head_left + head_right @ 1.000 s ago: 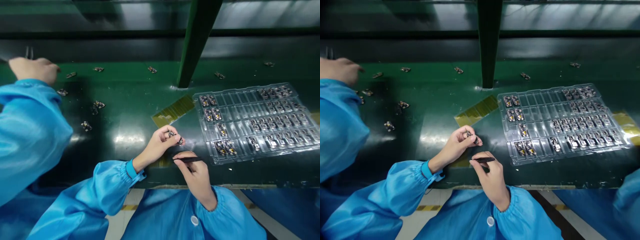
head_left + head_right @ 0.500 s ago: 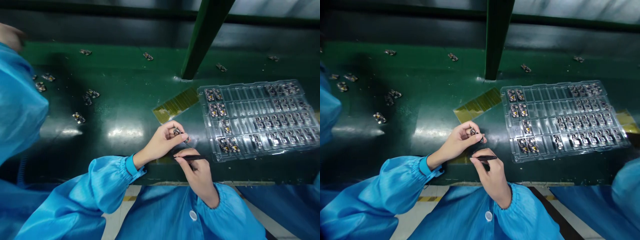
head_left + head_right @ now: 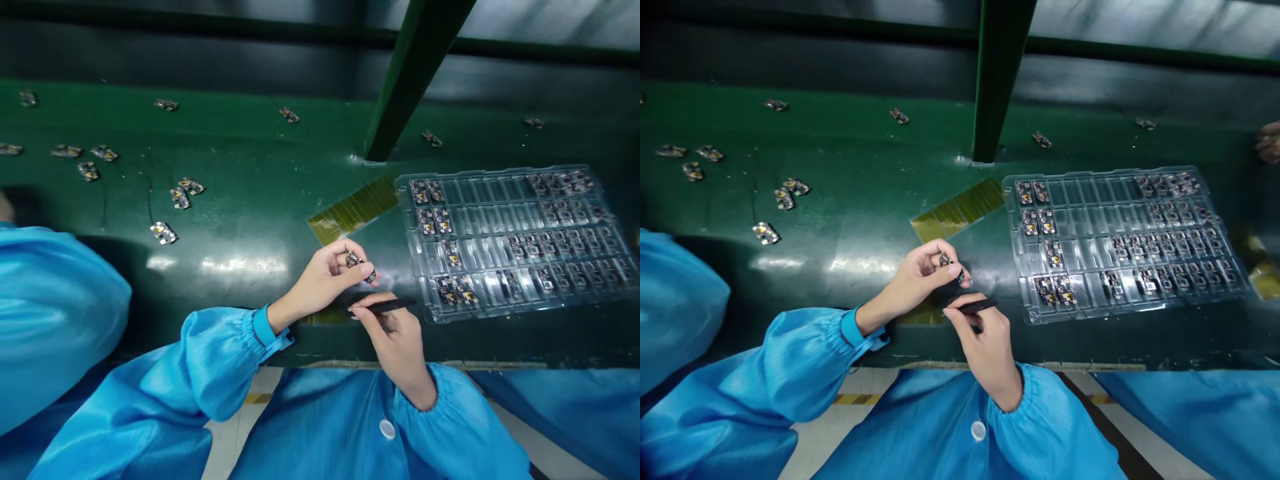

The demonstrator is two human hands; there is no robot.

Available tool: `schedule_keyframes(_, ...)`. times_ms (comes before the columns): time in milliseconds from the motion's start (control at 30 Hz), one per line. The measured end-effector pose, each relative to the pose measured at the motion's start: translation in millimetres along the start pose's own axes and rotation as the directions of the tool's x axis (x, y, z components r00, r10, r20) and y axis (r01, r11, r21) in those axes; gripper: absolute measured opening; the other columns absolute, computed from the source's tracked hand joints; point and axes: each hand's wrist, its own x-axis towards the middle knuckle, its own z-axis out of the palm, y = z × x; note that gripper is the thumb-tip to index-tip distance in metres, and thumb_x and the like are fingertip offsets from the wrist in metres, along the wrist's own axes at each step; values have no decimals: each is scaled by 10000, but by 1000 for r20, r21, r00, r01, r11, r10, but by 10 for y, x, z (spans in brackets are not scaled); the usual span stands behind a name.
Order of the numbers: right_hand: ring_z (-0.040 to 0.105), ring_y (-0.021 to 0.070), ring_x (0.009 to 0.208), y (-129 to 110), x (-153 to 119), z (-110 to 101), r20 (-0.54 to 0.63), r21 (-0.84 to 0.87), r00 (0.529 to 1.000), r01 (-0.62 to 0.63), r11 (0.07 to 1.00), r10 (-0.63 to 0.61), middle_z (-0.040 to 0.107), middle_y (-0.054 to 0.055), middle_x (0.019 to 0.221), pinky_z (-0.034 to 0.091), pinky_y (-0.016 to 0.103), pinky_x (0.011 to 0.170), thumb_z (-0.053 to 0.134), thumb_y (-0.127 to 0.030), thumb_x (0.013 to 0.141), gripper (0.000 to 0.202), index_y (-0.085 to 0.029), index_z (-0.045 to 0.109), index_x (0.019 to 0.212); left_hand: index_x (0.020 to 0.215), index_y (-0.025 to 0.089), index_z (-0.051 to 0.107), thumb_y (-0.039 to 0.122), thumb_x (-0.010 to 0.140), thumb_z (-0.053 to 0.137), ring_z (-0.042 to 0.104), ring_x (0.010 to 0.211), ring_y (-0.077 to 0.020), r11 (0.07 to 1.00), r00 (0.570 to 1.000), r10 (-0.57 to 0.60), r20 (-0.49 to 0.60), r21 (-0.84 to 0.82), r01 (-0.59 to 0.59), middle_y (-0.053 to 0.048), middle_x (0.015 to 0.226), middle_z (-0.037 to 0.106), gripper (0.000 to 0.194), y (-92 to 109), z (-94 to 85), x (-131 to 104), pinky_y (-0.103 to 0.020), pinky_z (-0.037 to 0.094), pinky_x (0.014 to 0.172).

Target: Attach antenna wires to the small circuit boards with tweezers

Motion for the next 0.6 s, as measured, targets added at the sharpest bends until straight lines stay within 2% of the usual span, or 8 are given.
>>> schedule_keyframes(100, 729, 163, 748, 1, 11, 7, 6, 43, 999, -46, 998, 46, 734, 26, 841, 610, 253, 688, 671, -282, 890, 84, -201, 685, 871, 861, 202, 564, 326, 848, 726, 729, 680, -164, 992, 986, 109, -125, 69, -101, -14, 784, 747, 204, 100, -63, -169, -286, 576, 679)
schedule_keyframes(167, 729, 162, 751, -1, 17, 9, 13, 65, 998, -65, 996, 64, 731, 22, 840, 608, 252, 689, 678, -282, 884, 83, -202, 686, 862, 854, 219, 571, 278, 875, 698, 733, 688, -173, 965, 960, 211, -183, 193, -175, -8, 773, 751, 142, 138, -97, -414, -308, 584, 695)
schedule_keyframes(200, 727, 159, 753, -2, 21, 9, 17, 72, 997, -70, 995, 69, 730, 19, 839, 605, 247, 686, 680, -281, 882, 81, -203, 687, 860, 851, 227, 579, 235, 885, 684, 739, 711, -181, 944, 956, 239, -171, 270, -188, -7, 774, 756, 111, 136, -105, -562, -329, 589, 733)
schedule_keyframes(233, 724, 155, 753, -4, 24, 8, 21, 78, 997, -73, 994, 72, 727, 15, 836, 600, 241, 680, 680, -281, 882, 80, -204, 686, 862, 857, 234, 592, 187, 882, 679, 746, 737, -187, 917, 958, 255, -133, 349, -195, -5, 782, 762, 102, 120, -107, -714, -358, 588, 801)
schedule_keyframes(300, 719, 147, 746, -3, 29, 6, 30, 92, 997, -78, 993, 75, 721, 8, 827, 592, 231, 670, 675, -286, 887, 84, -205, 682, 867, 901, 252, 621, 112, 858, 679, 759, 850, -213, 849, 975, 220, 26, 487, -205, 2, 816, 778, 158, 54, -89, -983, -412, 551, 944)
schedule_keyframes(400, 722, 142, 746, 17, 29, 5, 36, 128, 996, -83, 988, 78, 717, 3, 834, 589, 228, 670, 670, -296, 892, 91, -208, 672, 869, 973, 265, 655, 101, 850, 672, 721, 1065, -241, 696, 965, 121, 234, 673, -251, 7, 895, 791, 206, -80, -24, -1192, -457, 445, 1107)
schedule_keyframes(500, 730, 148, 761, 45, 24, 7, 37, 164, 994, -103, 981, 98, 719, 0, 839, 599, 236, 689, 676, -305, 887, 94, -212, 672, 871, 1005, 238, 646, 133, 902, 621, 649, 1205, -237, 555, 951, 112, 290, 775, -302, -4, 946, 783, 150, -193, 22, -1188, -482, 330, 1194)
schedule_keyframes(600, 730, 151, 765, 54, 22, 9, 45, 179, 993, -118, 977, 111, 718, -1, 837, 603, 241, 694, 682, -308, 881, 96, -213, 674, 871, 1011, 210, 603, 127, 936, 585, 608, 1261, -208, 484, 950, 144, 277, 817, -312, 2, 950, 770, 113, -263, 16, -1145, -464, 237, 1234)
